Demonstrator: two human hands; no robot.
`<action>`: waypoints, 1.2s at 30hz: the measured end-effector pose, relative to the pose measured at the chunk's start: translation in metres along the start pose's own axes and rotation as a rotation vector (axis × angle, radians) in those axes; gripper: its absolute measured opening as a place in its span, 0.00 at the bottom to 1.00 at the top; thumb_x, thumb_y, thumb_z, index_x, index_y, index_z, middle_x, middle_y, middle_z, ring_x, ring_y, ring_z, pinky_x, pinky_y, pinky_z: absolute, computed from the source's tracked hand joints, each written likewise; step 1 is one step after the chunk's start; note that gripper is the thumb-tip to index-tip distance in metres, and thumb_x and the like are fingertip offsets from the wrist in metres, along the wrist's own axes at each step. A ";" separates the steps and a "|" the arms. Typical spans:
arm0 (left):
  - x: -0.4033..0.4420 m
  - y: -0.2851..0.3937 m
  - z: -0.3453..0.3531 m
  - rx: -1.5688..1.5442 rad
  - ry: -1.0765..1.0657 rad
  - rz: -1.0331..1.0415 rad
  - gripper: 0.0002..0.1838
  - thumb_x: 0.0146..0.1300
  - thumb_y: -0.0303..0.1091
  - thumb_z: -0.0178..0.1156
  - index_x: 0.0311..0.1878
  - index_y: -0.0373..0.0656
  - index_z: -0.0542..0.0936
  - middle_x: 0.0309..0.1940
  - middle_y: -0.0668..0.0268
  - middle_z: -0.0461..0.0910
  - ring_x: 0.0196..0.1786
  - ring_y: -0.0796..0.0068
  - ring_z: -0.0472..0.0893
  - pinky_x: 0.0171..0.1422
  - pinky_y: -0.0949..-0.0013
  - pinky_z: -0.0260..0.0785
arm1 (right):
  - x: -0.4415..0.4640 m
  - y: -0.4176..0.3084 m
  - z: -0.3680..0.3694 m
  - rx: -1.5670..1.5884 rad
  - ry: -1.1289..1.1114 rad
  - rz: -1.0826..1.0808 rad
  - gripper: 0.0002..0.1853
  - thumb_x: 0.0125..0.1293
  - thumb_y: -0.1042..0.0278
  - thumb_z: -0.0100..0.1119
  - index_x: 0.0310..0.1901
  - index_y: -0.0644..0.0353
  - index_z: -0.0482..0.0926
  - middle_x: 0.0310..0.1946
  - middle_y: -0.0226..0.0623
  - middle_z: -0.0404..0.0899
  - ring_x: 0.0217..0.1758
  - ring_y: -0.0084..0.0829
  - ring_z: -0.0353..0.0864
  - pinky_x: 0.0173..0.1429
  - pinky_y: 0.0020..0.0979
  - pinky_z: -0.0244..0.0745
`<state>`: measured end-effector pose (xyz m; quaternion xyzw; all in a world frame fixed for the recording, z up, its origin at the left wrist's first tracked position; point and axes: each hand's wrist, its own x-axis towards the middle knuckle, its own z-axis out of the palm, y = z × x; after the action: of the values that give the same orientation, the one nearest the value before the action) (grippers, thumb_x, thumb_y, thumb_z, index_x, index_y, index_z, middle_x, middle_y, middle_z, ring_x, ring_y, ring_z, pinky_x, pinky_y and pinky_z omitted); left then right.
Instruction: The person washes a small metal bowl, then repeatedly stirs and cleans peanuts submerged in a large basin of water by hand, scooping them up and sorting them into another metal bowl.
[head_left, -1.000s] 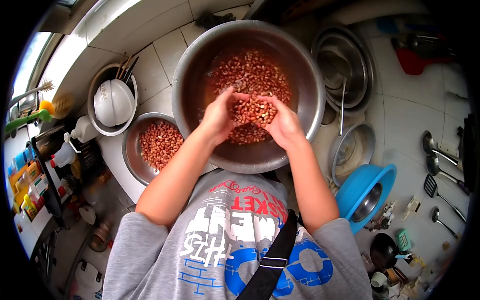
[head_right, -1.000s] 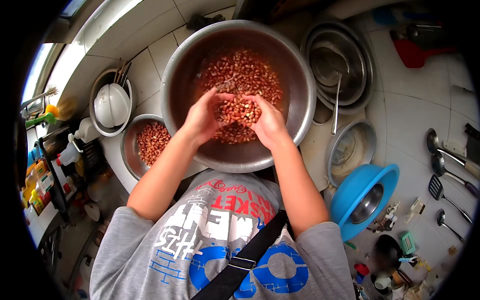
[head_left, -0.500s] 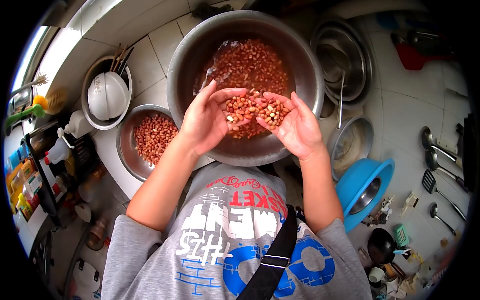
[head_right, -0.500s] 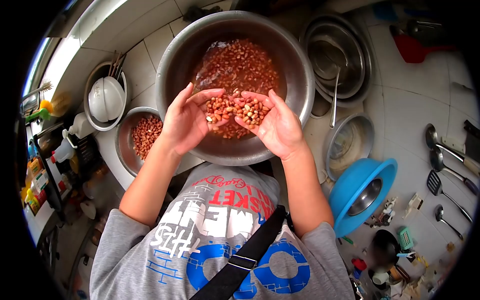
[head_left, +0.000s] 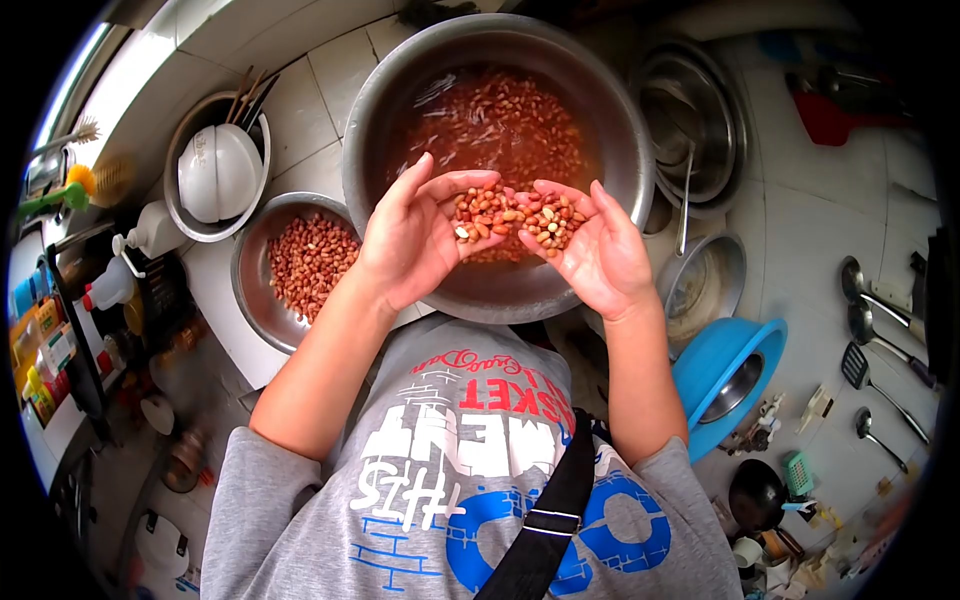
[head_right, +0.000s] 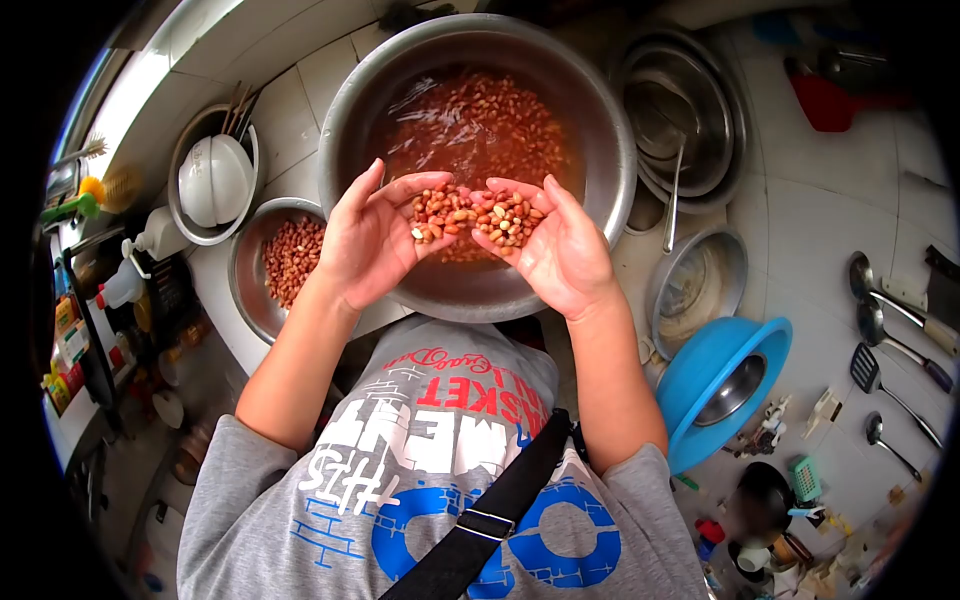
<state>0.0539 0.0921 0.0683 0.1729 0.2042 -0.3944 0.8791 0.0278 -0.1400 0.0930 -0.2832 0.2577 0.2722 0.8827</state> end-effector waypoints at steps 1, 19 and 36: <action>-0.002 0.000 0.000 -0.003 0.006 0.008 0.34 0.77 0.58 0.41 0.64 0.34 0.74 0.63 0.48 0.76 0.67 0.56 0.76 0.72 0.54 0.68 | 0.000 0.001 0.001 -0.001 -0.009 0.003 0.29 0.81 0.49 0.37 0.63 0.70 0.73 0.61 0.50 0.77 0.64 0.41 0.77 0.70 0.47 0.73; -0.171 0.026 -0.085 0.352 0.582 0.448 0.34 0.79 0.58 0.39 0.65 0.34 0.74 0.61 0.53 0.77 0.64 0.64 0.76 0.70 0.59 0.68 | 0.089 0.136 0.108 -0.506 -0.192 0.470 0.25 0.81 0.51 0.43 0.64 0.63 0.74 0.62 0.42 0.77 0.68 0.33 0.74 0.70 0.46 0.71; -0.199 0.030 -0.124 0.502 0.822 0.497 0.34 0.78 0.61 0.41 0.66 0.38 0.73 0.65 0.52 0.73 0.66 0.57 0.76 0.62 0.53 0.74 | 0.097 0.111 0.098 -0.632 -0.270 0.410 0.23 0.80 0.53 0.46 0.60 0.66 0.75 0.56 0.44 0.81 0.57 0.35 0.82 0.61 0.37 0.77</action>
<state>-0.0710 0.2926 0.0647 0.5606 0.3839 -0.1113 0.7253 0.0576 0.0319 0.0634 -0.4454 0.0942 0.5432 0.7054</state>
